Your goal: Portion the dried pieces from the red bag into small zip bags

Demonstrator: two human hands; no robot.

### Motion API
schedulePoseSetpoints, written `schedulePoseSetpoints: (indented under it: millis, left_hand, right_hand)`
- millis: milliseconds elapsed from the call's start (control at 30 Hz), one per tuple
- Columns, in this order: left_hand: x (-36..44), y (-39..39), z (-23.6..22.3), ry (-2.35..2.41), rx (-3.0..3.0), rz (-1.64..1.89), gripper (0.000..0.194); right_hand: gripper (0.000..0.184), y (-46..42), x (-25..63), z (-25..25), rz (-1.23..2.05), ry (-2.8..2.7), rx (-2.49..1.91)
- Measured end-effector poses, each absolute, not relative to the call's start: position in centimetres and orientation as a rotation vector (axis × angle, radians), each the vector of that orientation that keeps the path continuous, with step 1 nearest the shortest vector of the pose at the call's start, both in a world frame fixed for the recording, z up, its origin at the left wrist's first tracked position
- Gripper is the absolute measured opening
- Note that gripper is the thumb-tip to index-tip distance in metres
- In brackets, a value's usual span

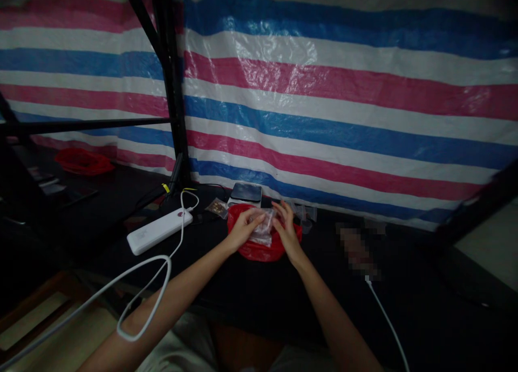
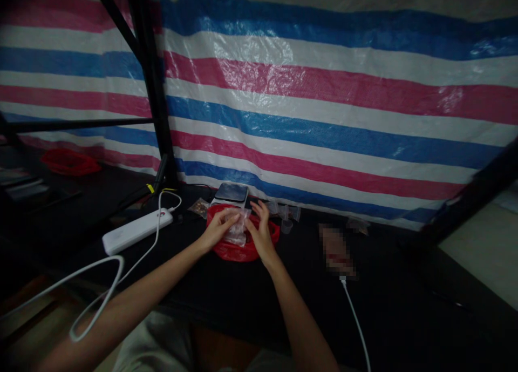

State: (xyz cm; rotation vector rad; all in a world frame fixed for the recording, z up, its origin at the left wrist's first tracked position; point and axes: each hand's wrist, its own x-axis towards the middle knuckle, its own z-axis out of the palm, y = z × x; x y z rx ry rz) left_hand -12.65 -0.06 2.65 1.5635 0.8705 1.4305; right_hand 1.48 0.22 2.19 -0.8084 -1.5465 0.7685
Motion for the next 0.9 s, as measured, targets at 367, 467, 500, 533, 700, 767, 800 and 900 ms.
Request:
schedulePoseSetpoints:
  millis: [367,467,500,533,700,767,800,900]
  left_hand:
    - [-10.1,-1.2,0.5,1.036,1.569,1.525,0.019]
    - [-10.2,-1.5,0.7,1.042,1.567,1.536,0.02]
    - [-10.2,-1.6,0.8,1.041,1.56,1.54,0.021]
    - [-10.1,-1.6,0.8,1.037,1.549,1.546,0.021]
    - [-10.2,-1.8,1.0,1.009,1.529,1.54,0.024]
    - [-10.2,-1.9,1.1,0.987,1.533,1.539,0.024]
    - [-10.2,-1.9,1.2,0.981,1.531,1.543,0.023]
    - [-10.2,-1.9,1.4,1.004,1.514,1.546,0.023]
  right_hand:
    - [0.044,-0.3,-1.1,0.6,1.182,-1.404,-0.821]
    - [0.044,0.0,-0.9,0.3,1.14,-1.457,-0.802]
    - [0.045,0.2,-0.9,0.1,1.13,-1.469,-0.81]
    - [0.045,0.3,-0.8,-0.1,1.127,-1.477,-0.82]
    - [0.047,0.5,-0.7,-0.8,1.138,-1.475,-0.845]
    - [0.047,0.5,-0.7,-0.9,1.12,-1.478,-0.855]
    - [0.048,0.5,-0.7,-0.9,1.108,-1.476,-0.864]
    - [0.05,0.5,-0.8,-0.9,1.091,-1.462,-0.89]
